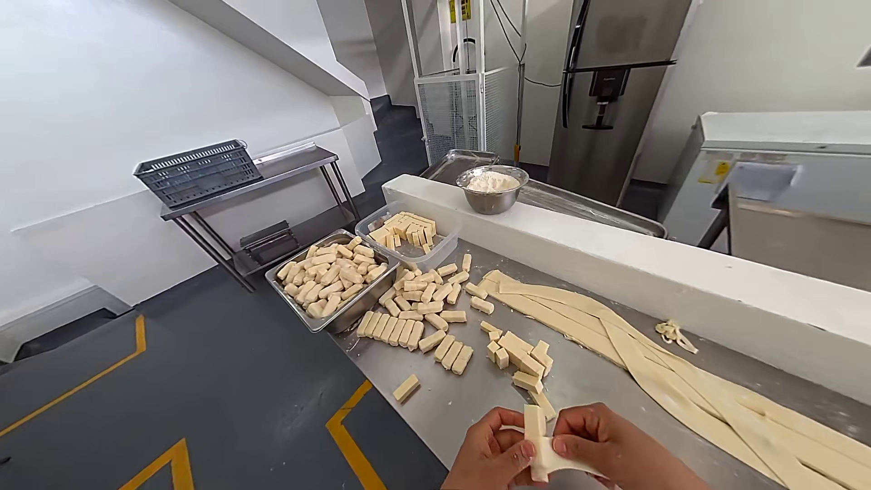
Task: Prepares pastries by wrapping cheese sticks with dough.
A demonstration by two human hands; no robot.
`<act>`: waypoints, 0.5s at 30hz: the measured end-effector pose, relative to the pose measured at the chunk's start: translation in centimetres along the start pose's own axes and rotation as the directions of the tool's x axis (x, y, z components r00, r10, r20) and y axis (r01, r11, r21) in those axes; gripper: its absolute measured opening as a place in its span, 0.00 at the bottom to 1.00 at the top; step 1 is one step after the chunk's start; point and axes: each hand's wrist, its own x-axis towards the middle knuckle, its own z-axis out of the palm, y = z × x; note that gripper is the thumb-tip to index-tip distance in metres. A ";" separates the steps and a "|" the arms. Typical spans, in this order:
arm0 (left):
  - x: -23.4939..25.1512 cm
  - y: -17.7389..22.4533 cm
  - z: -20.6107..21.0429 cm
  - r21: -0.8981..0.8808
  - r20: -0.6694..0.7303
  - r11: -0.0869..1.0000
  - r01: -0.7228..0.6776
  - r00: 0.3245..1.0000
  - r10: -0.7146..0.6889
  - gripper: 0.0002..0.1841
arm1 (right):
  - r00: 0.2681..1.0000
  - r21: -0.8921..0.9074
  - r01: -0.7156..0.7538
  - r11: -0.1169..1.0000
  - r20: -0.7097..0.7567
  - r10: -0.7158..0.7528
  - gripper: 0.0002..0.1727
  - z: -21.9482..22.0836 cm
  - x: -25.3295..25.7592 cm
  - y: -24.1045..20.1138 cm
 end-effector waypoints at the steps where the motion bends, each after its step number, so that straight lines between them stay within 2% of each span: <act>1: -0.3 -0.2 0.4 -0.026 0.020 1.000 0.011 1.000 -0.011 0.10 | 1.000 -0.069 0.000 0.998 -0.009 -0.001 0.09 -0.2 -0.3 -0.4; 5: -0.4 -0.2 1.2 0.097 0.071 0.994 0.050 0.996 -0.056 0.10 | 0.998 -0.282 0.029 0.959 -0.041 -0.042 0.17 -0.1 -1.0 -1.8; 8: -0.4 -0.2 1.6 0.068 0.114 0.996 0.051 0.992 -0.059 0.10 | 0.994 -0.236 0.073 0.969 -0.059 -0.089 0.25 -0.3 -1.2 -1.7; 11: -0.8 -0.4 1.9 -0.027 0.139 1.000 -0.012 0.990 0.015 0.20 | 0.990 -0.117 0.140 0.983 -0.009 -0.142 0.14 -1.8 -1.5 -0.5; 13: -0.9 -0.5 2.2 0.012 0.090 1.000 -0.023 0.996 0.022 0.17 | 0.991 -0.156 0.126 0.980 -0.033 -0.132 0.12 -1.9 -1.7 -0.3; 15: -1.0 -0.6 2.5 0.113 0.083 0.993 -0.019 0.996 0.010 0.13 | 0.990 -0.196 0.108 0.975 -0.066 -0.123 0.16 -1.1 -1.7 -0.5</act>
